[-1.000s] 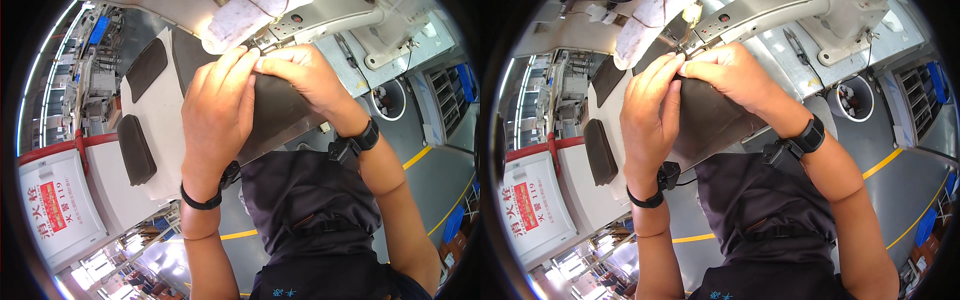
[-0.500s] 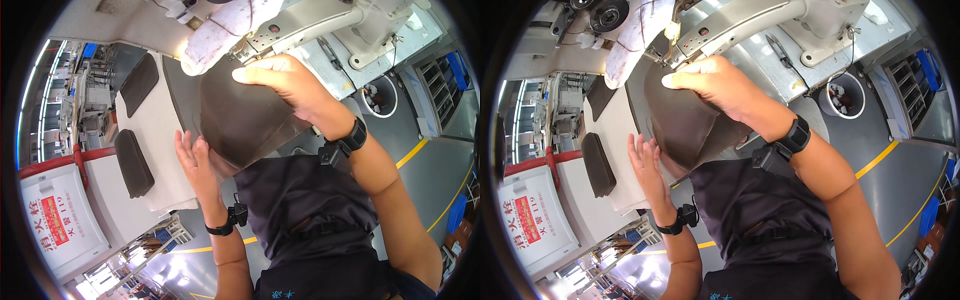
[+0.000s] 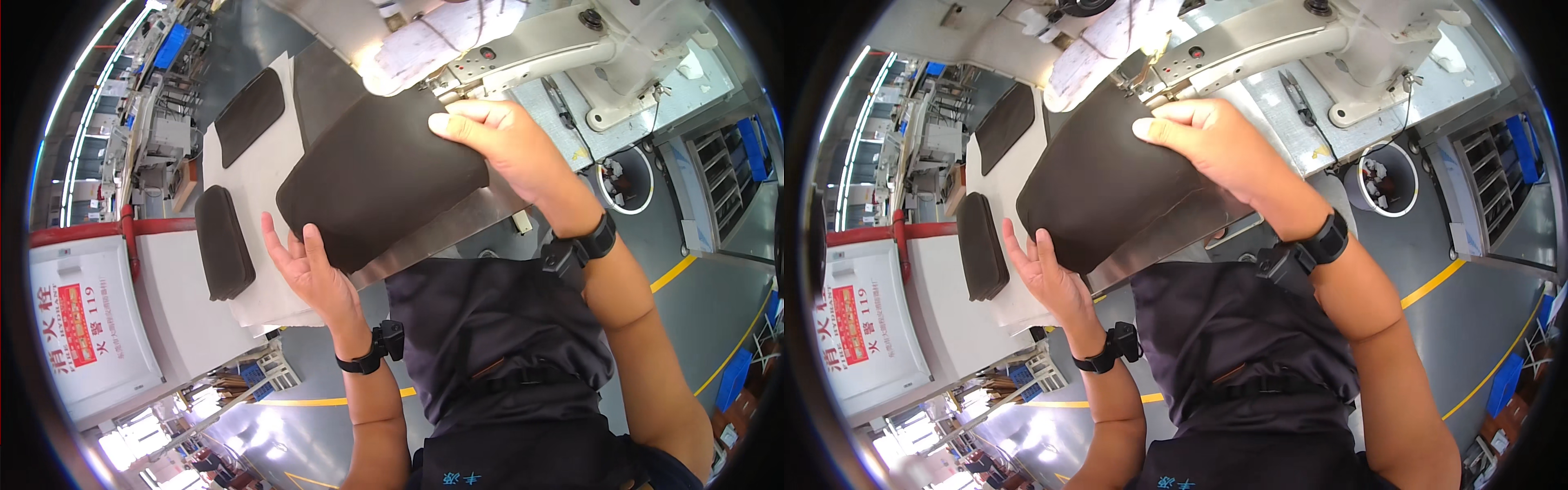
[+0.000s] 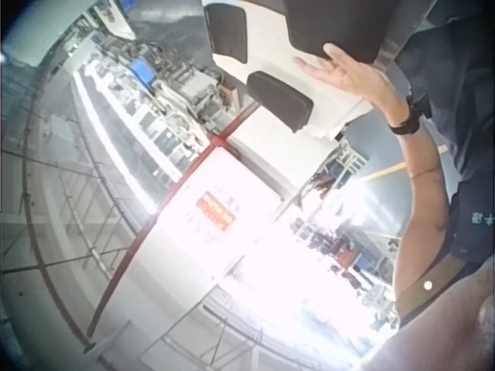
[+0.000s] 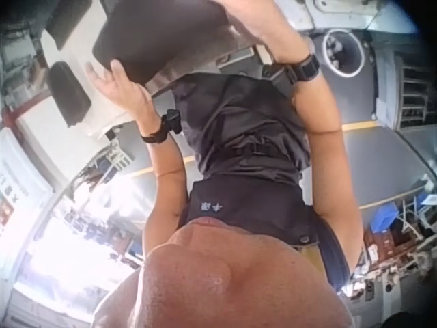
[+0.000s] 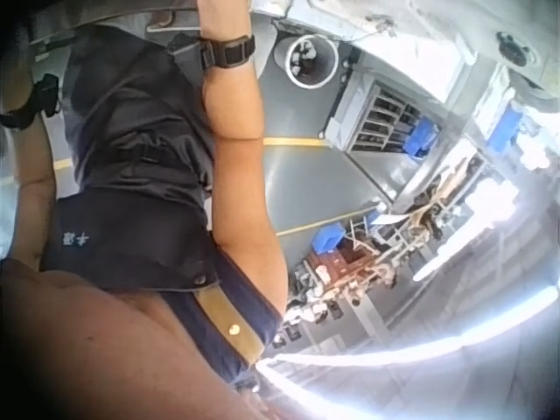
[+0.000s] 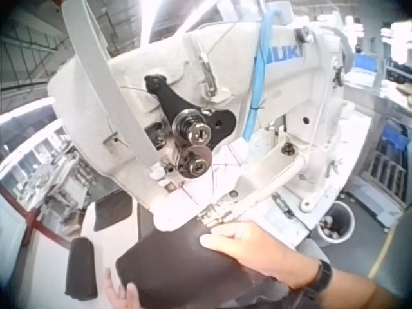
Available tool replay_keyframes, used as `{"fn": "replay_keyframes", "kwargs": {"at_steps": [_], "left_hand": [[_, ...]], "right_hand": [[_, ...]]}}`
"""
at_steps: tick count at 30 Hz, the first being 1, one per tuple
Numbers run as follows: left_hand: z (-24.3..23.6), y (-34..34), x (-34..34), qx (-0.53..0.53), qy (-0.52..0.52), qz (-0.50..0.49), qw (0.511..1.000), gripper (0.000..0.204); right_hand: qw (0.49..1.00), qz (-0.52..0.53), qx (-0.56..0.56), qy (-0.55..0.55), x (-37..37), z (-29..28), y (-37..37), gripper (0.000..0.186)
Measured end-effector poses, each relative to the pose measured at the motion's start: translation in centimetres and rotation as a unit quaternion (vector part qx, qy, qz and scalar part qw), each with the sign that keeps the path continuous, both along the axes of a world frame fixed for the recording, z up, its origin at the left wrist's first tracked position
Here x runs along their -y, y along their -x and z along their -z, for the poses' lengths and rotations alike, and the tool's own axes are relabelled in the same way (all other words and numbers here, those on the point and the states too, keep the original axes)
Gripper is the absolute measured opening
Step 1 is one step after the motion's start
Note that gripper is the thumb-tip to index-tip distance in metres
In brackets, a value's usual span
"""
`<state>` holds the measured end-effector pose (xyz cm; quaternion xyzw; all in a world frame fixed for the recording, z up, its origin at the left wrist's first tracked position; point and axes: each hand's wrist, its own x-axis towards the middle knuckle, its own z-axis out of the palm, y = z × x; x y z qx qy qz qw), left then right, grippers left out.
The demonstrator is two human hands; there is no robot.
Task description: The recorder is using an industrial sewing machine to stitch leather components and trimming excess thread.
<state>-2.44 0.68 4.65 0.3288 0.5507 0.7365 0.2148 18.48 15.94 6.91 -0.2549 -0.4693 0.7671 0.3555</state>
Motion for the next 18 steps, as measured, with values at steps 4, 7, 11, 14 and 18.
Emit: {"fn": "replay_keyframes", "kwargs": {"at_steps": [4, 7, 11, 14, 18], "left_hand": [[0.1, -0.7, -0.4, -0.050, 0.067, -0.007, 0.997, 0.044], [0.3, -1.0, -0.2, 0.007, 0.078, 0.012, 0.997, 0.039], [0.2, -0.6, -0.1, 0.017, 0.083, 0.008, 0.996, 0.035], [-0.1, -0.1, -0.3, 0.027, 0.088, 0.007, 0.996, 0.034], [-0.5, 0.1, -0.8, 0.071, 0.085, 0.011, 0.994, 0.032]], "right_hand": [[0.998, 0.056, -0.005, -0.034, 1.3, 0.6, 0.3, 0.023], [0.995, 0.085, -0.004, -0.051, 1.7, 0.8, 0.2, 0.025], [0.993, 0.095, 0.014, -0.072, 1.5, 0.6, 0.4, 0.026], [0.992, 0.096, 0.013, -0.077, 1.5, 0.5, 0.6, 0.027], [0.990, 0.116, -0.005, -0.086, 1.4, 0.8, 1.0, 0.028]]}}
